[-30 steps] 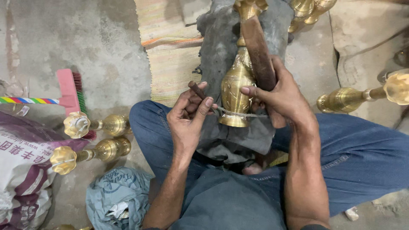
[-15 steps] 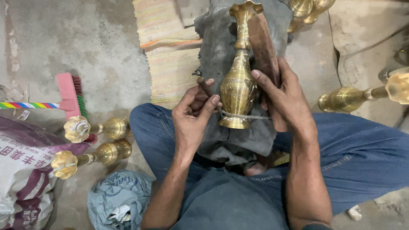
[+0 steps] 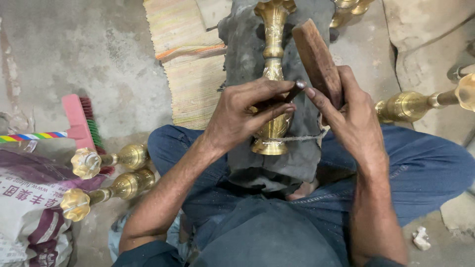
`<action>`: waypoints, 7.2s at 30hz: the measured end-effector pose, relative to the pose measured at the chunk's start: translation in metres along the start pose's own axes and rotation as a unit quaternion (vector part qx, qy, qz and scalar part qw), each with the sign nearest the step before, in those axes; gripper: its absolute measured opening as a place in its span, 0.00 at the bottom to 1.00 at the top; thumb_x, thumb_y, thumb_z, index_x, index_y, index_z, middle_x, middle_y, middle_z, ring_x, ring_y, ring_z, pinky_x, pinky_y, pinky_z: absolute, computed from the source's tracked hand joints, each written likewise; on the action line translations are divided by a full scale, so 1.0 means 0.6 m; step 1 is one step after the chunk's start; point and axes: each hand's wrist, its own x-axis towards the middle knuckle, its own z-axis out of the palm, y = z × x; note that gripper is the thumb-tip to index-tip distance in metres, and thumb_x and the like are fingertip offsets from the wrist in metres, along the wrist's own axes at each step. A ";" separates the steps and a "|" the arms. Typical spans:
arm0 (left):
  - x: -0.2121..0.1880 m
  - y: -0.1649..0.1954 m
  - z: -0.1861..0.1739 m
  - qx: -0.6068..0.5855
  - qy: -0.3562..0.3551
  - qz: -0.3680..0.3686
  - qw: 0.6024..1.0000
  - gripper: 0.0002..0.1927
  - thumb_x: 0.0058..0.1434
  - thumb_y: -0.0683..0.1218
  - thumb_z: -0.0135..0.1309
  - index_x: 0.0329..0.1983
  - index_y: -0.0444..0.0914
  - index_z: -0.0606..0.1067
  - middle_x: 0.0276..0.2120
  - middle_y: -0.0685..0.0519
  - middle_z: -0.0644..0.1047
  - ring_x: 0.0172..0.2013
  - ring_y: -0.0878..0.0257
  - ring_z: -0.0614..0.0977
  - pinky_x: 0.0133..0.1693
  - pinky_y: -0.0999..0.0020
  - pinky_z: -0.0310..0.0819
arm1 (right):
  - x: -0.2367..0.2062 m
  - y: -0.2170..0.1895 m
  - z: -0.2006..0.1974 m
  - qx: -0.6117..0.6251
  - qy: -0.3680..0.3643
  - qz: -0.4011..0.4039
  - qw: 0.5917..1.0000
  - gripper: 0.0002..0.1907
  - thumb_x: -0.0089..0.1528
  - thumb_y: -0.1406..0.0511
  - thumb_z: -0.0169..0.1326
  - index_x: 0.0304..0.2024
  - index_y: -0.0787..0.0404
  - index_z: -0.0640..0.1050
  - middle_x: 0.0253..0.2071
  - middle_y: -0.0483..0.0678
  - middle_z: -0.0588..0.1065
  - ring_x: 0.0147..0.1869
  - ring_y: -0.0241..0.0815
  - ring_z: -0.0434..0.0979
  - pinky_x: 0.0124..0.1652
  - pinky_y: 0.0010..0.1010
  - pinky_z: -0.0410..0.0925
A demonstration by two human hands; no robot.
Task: The person sits on the floor with a brass vase-shaped object held against a sandbag on their lap and engraves decorative patterns into its surface. They hold a chisel against the brass with one hand and strike it with a wooden mallet in the other hand, repositioning the chisel repeatedly to work different areas of the pattern.
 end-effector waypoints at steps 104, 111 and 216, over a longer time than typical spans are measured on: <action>0.013 0.006 -0.015 0.046 -0.055 0.000 0.997 0.19 0.67 0.48 0.63 0.60 0.40 0.77 0.43 0.53 0.84 0.41 0.65 0.88 0.43 0.69 0.88 | 0.013 -0.019 -0.065 -0.230 0.121 -0.287 0.922 0.12 0.64 0.74 0.64 0.45 0.66 0.74 0.37 0.54 0.73 0.42 0.54 0.77 0.43 0.41 0.69; 0.016 -0.002 -0.012 0.059 -0.050 0.018 0.997 0.19 0.67 0.49 0.62 0.59 0.41 0.78 0.44 0.52 0.84 0.41 0.64 0.88 0.43 0.69 0.87 | 0.017 -0.051 -0.070 -0.257 0.140 -0.269 0.918 0.14 0.59 0.73 0.65 0.43 0.65 0.73 0.33 0.52 0.75 0.37 0.53 0.78 0.38 0.43 0.69; -0.009 -0.015 0.003 0.006 -0.011 0.022 1.000 0.18 0.73 0.51 0.61 0.63 0.43 0.75 0.50 0.53 0.82 0.47 0.62 0.87 0.47 0.67 0.86 | 0.015 -0.063 -0.082 -0.220 0.065 -0.219 0.948 0.10 0.64 0.76 0.59 0.45 0.67 0.73 0.37 0.55 0.73 0.42 0.56 0.76 0.43 0.42 0.68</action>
